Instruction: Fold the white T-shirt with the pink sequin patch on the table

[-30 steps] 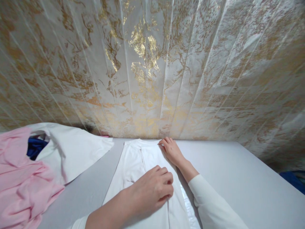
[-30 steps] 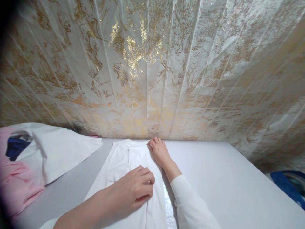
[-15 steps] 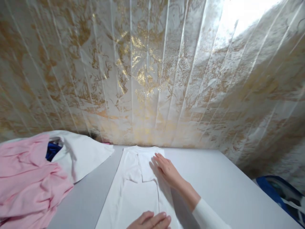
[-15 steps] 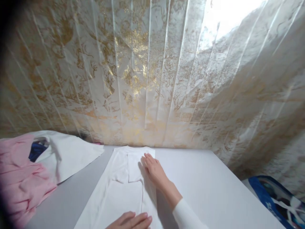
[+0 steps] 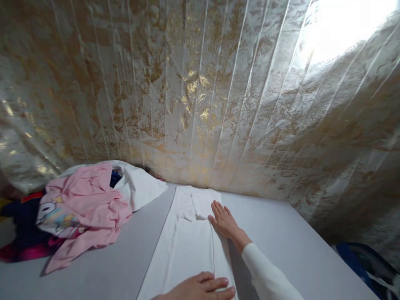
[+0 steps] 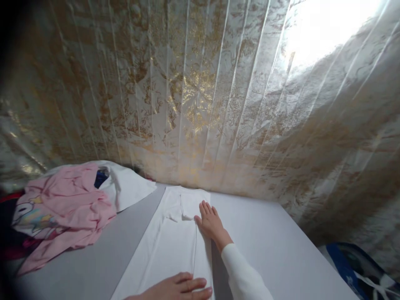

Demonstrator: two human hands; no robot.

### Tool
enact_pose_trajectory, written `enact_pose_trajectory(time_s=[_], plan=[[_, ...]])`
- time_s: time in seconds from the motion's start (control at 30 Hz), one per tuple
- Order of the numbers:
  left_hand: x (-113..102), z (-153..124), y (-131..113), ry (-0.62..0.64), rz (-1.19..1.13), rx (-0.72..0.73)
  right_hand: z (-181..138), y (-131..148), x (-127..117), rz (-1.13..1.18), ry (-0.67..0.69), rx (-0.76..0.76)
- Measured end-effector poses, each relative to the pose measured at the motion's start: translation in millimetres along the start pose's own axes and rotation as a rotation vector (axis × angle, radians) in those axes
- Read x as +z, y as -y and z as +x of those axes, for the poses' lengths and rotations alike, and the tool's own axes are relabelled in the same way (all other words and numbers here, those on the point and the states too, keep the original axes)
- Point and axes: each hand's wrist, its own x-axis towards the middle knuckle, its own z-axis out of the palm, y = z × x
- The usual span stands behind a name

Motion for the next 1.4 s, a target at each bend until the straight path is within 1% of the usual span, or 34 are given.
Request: enact_pose_trajectory(time_s=[0.07, 0.13, 0.17, 0.23, 0.3, 0.33, 0.4, 0.5, 0.6, 0.67, 0.8, 0.9, 0.97, 1.1, 1.2, 1.3, 1.4], plan=[[-6, -8, -4, 0.016, 0.012, -0.014, -6, 3, -3, -0.002, 0.003, -0.007], [-14, -24, -4, -0.008, 0.046, -0.085, -19, 10, -4, 0.002, -0.005, -0.026], [-18, -34, -3, -0.042, 0.072, -0.154, -28, 15, -3, 0.006, -0.011, -0.039], [-22, -57, -1, -0.127, 0.142, -0.355, -45, 25, 2, 0.017, -0.024, -0.055], [-21, -77, 0, -0.191, 0.219, -0.550, -61, 36, 9, 0.027, -0.039, -0.052], [-19, -84, 0, -0.206, 0.248, -0.617, -67, 41, 13, 0.030, -0.046, -0.045], [-15, -91, -3, -0.215, 0.286, -0.685, -74, 49, 18, 0.032, -0.059, -0.027], [-11, -90, -9, -0.205, 0.308, -0.697, -74, 55, 21, 0.030, -0.079, -0.009], [-12, -89, -13, -0.193, 0.307, -0.698, -77, 61, 21, 0.025, -0.091, 0.002], [-11, -93, -16, -0.213, 0.318, -0.699, -89, 68, 25, 0.022, -0.120, -0.025], [-4, -106, -26, -0.234, 0.369, -0.717, -130, 83, 40, 0.019, -0.218, -0.131], [0, -110, -31, -0.225, 0.401, -0.732, -152, 91, 44, 0.022, -0.228, -0.101], [1, -109, -31, -0.226, 0.413, -0.735, -155, 94, 42, 0.029, -0.221, -0.068], [-1, -106, -28, -0.203, 0.419, -0.739, -151, 94, 37, 0.050, -0.233, -0.053], [-2, -108, -27, -0.185, 0.414, -0.749, -154, 90, 38, 0.089, -0.279, -0.072], [-3, -110, -27, -0.191, 0.402, -0.755, -168, 84, 43, 0.082, -0.337, -0.118], [-3, -111, -30, -0.200, 0.383, -0.759, -187, 80, 50, 0.027, -0.353, -0.167]])
